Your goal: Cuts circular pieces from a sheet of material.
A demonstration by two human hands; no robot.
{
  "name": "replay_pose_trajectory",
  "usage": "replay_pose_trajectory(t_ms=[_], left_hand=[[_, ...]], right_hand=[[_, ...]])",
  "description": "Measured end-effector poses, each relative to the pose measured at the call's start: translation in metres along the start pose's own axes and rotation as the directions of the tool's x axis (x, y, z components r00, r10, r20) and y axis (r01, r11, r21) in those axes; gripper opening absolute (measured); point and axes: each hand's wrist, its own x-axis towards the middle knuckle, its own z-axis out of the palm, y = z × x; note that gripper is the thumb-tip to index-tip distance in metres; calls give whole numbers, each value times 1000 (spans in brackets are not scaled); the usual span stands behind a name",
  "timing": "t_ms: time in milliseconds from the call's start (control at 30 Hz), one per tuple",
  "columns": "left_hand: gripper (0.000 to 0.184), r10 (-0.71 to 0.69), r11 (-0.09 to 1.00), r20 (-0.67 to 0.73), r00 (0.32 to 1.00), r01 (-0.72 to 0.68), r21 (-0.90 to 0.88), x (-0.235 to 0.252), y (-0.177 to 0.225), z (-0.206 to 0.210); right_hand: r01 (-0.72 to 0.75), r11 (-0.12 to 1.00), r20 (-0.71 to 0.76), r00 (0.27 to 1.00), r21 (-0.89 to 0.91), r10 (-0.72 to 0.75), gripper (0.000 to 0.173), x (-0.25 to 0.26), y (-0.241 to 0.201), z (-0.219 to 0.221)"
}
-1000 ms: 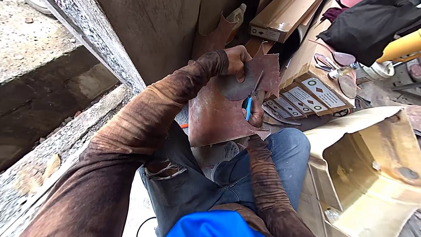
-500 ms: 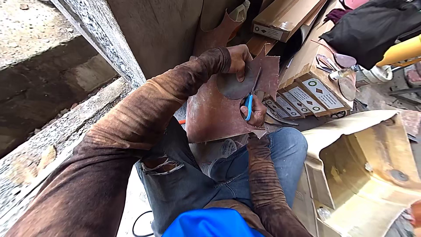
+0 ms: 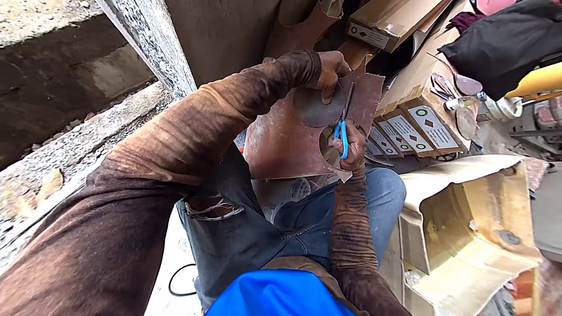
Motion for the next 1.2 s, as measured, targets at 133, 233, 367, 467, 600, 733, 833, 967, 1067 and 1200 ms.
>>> replay_pose_trajectory(t_ms=[133,233,367,467,600,733,833,967,1067,1200], left_hand=[[48,9,1000,-17,1000,-9,-3,0,-1,0],[49,3,1000,-27,1000,-4,-18,-2,-1,-2],[47,-10,1000,4,1000,10,-21,-4,-3,-1],[42,-24,1000,37,999,25,-8,-4,-1,4],[41,-12,999,68,998,10,32,0,0,8],[43,-13,1000,63,998,13,-2,-1,0,9],[40,3,1000,56,998,-2,-20,0,-4,9],[44,-16,1000,68,998,16,4,1,-4,8],[39,-2,1000,77,997,0,31,5,-6,10],[32,5,999,92,996,-10,52,10,-7,12]], right_hand=[[28,1000,-38,999,-10,-29,64,-1,3,3],[24,997,-63,998,-76,-29,57,-1,-2,5],[-6,998,-34,999,-57,4,56,-4,-4,-4],[-31,998,0,1000,52,31,69,-6,-4,-9],[-51,997,-12,999,66,52,71,-8,-7,-7],[-58,992,-15,998,112,60,67,-10,-6,-7],[-42,990,-31,998,137,47,65,-10,-4,-4],[-10,996,-44,999,84,14,59,-11,0,-5],[-21,999,-46,999,48,23,56,-13,0,-9],[-20,996,-31,999,82,23,57,-14,3,-16]])
